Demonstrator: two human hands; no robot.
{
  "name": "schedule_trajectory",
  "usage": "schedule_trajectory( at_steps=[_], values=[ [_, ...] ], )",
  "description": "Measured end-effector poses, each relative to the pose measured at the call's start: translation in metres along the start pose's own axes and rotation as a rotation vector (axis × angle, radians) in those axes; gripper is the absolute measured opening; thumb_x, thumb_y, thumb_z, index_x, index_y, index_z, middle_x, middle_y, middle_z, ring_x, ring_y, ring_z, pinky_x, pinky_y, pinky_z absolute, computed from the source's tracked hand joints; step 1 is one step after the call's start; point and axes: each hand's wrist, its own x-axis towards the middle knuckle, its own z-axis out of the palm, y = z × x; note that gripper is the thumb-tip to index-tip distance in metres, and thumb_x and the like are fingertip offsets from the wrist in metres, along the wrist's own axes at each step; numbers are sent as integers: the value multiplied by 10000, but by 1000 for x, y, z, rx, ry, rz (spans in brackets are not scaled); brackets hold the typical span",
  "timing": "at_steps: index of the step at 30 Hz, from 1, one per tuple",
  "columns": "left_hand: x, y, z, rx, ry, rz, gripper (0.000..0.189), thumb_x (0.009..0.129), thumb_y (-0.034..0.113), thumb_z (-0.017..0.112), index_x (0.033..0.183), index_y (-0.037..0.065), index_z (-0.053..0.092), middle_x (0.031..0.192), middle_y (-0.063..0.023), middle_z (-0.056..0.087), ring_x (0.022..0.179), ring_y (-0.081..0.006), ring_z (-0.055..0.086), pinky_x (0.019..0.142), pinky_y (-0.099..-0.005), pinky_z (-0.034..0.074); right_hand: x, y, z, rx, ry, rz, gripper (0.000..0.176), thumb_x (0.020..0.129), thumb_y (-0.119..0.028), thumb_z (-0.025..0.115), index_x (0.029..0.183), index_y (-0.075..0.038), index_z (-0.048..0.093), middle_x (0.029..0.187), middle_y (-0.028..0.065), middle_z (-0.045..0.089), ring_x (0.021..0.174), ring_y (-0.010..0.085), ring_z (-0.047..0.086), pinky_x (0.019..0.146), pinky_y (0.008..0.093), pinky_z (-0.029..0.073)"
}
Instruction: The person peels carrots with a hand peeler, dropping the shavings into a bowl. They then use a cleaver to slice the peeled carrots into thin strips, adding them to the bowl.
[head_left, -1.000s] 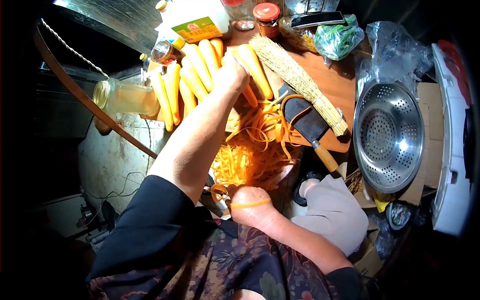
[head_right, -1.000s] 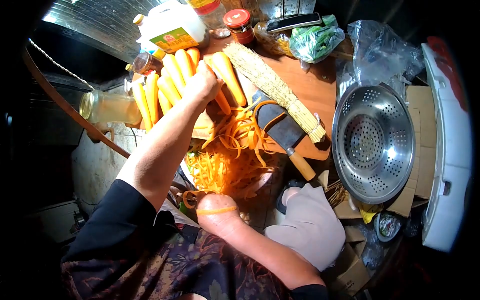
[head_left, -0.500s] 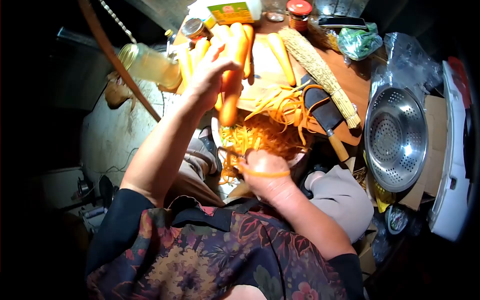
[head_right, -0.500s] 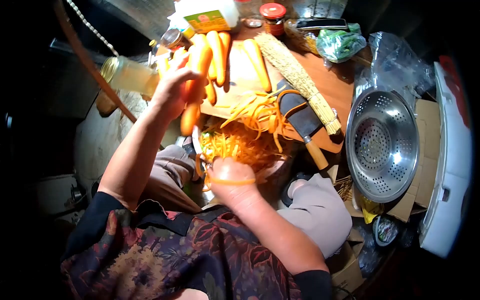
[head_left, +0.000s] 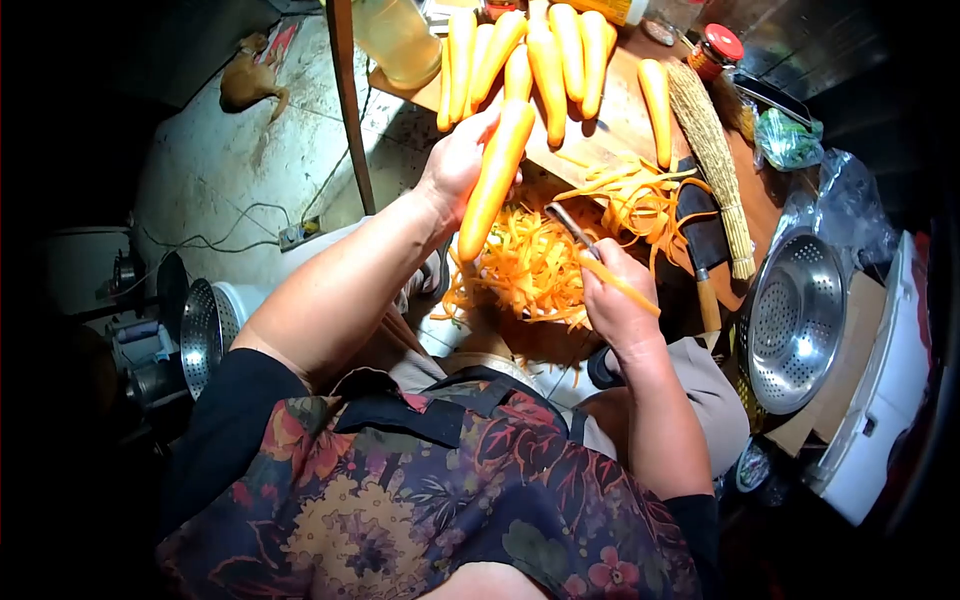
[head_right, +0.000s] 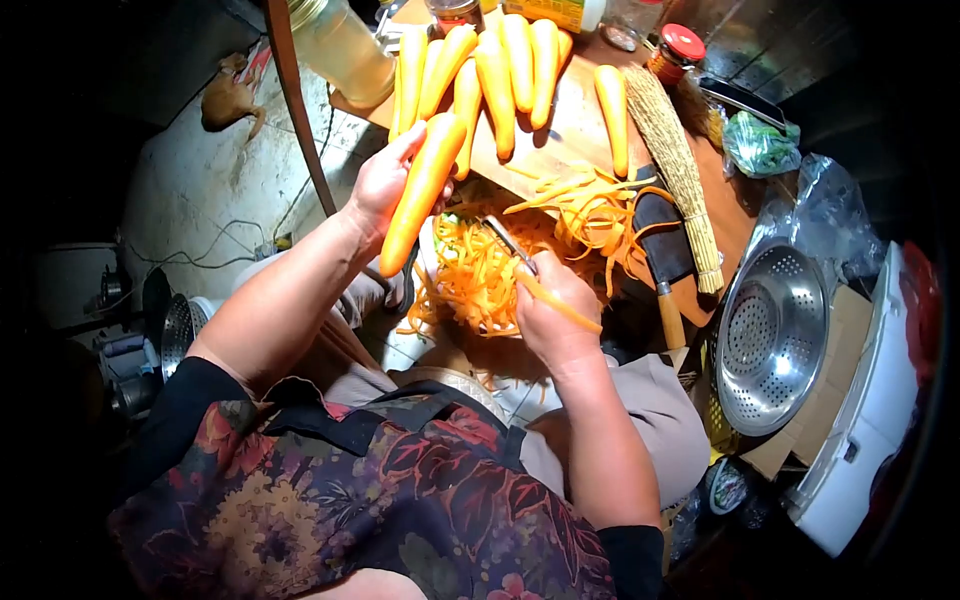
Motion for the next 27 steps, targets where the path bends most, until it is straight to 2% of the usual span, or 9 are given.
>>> schedule_trajectory(
  at_steps=[5,9,16,21,22,24,25,26,27],
  values=[
    [8,4,2,-4,79,-35,393,969,424,442,1112,79,564,759,-91,635,560,-184,603,489,-286,492,1,-27,-2,400,44,-144,95,874,-121,593,894,-36,557,778,161,576,706,352,585,608,378,457],
    [17,-10,4,-41,87,4,384,973,409,447,1074,64,581,739,-81,617,555,-177,593,494,-285,492,-2,-41,4,371,71,-339,128,834,-114,633,932,-43,593,827,122,616,731,311,619,651,370,504],
    [12,-20,14,-2,88,-58,381,976,391,447,1064,46,581,761,-74,610,572,-180,588,534,-300,501,-5,-34,11,217,159,-439,145,825,-137,638,932,-55,585,818,112,613,704,293,619,622,359,505],
    [-4,-30,26,45,78,-73,373,972,390,458,1097,60,579,813,-63,620,640,-166,597,564,-284,497,2,-21,5,229,154,-200,88,862,-148,586,879,-66,558,798,146,600,702,344,602,621,413,491],
    [-13,-33,27,49,16,-75,362,969,304,477,1195,29,544,1013,-66,603,893,-122,587,739,-261,495,9,-14,1,290,170,-101,98,875,-157,572,878,-61,555,792,160,599,705,362,598,622,431,486],
    [-24,-38,29,-7,-167,-137,365,979,305,470,1225,41,519,1006,-65,605,875,-120,589,724,-258,496,18,2,-10,218,183,49,151,900,-186,539,853,-43,554,739,197,606,728,396,601,633,452,478],
    [-31,-34,28,20,-191,-245,365,982,305,467,1235,45,507,1006,-64,606,864,-118,590,727,-260,497,22,17,-11,183,158,90,151,898,-179,537,840,-41,555,742,197,609,737,397,602,638,449,476],
    [-44,-29,36,222,-195,-181,362,987,318,455,1256,86,527,988,-69,622,820,-124,609,702,-273,505,24,34,-9,152,133,129,152,895,-173,536,828,-38,556,744,197,613,745,399,602,642,445,474],
    [-50,-32,35,150,-248,-238,368,988,303,450,1279,86,508,1010,-78,621,840,-132,614,710,-274,507,23,45,-7,182,145,104,138,880,-150,544,818,-27,557,760,198,614,753,399,602,647,437,470]
  ],
)
